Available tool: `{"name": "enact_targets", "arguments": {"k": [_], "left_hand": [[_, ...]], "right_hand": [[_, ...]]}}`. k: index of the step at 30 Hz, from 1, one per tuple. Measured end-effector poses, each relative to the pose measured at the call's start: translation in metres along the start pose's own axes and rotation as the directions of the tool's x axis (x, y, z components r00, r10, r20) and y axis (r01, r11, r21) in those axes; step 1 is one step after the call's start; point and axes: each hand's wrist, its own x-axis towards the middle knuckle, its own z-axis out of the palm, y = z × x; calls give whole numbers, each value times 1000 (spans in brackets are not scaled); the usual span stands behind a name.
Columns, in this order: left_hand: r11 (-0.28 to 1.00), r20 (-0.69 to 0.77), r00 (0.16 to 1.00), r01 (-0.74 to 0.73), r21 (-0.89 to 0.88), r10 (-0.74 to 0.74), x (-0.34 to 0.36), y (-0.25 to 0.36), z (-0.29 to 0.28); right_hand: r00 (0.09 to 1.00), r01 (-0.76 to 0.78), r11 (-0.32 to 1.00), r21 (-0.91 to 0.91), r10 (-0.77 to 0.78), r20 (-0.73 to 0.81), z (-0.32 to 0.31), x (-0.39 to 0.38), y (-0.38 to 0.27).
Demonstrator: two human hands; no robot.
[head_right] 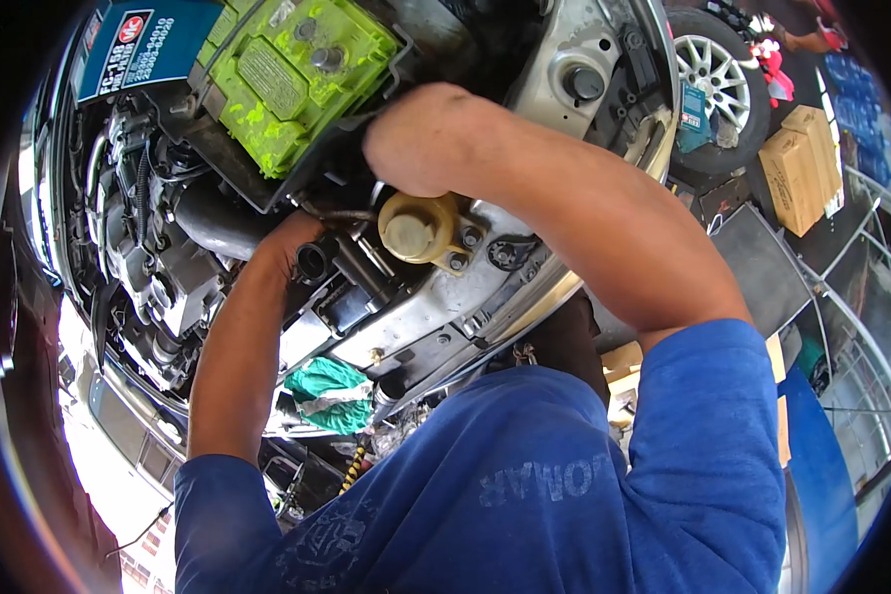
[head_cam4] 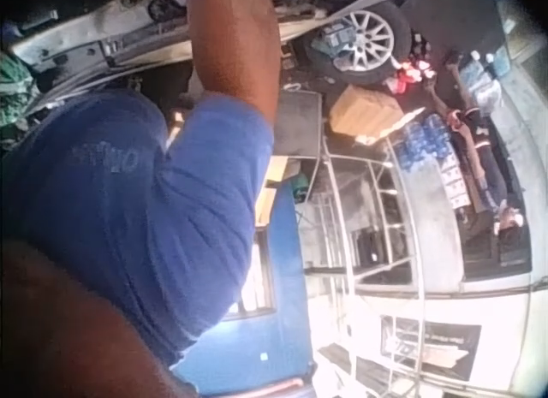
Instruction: Repairing a car engine, specifically working on hoses and the cooling system.
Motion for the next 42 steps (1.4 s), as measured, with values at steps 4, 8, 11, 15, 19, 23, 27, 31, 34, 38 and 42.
{"name": "enact_targets", "arguments": {"k": [4, 8, 11, 15, 19, 23, 27, 31, 34, 38, 42], "left_hand": [[989, 2, 993, -115, 97, 116, -2, 2, -2], [986, -104, 995, 21, 164, -4, -11, 12, 2], [992, -101, 995, 24, 124, -12, -11, 14, 4], [1000, -143, 990, 14, 2, -14, -15, 16, 5], [999, -118, 992, -36, -20, 34, -17, 15, 7], [994, -81, 996, -41, -97, 33, -15, 14, 8], [992, -91, 994, -77, -97, 68, -8, 7, 6], [994, -73, 996, -49, -98, 42, 1, -5, -1], [995, -83, 992, -93, 48, 96, 6, -10, -4], [997, -101, 993, -47, 62, 53, 2, -3, 0], [997, -55, 998, 7, -79, -11, -17, 19, 9]], "right_hand": [[924, -39, 975, -217, 118, 363, -2, 4, 1], [999, 18, 999, 46, -21, 49, -10, -4, 1], [996, -32, 999, 8, 31, 83, -12, -10, 9], [996, -23, 1000, -3, 23, 92, -15, -15, 7], [985, -79, 992, -98, 92, 144, -11, -13, 3], [992, -20, 998, -61, 28, 125, -8, -8, 5], [979, -60, 992, -111, 81, 190, -6, -6, 7], [988, -71, 991, -115, 86, 127, -3, -8, 3], [999, -7, 999, -50, 5, -44, 0, -9, 1], [960, -107, 978, -179, 148, 238, 0, -10, 4], [996, 18, 1000, 20, -17, -85, -2, -10, 5]]}}
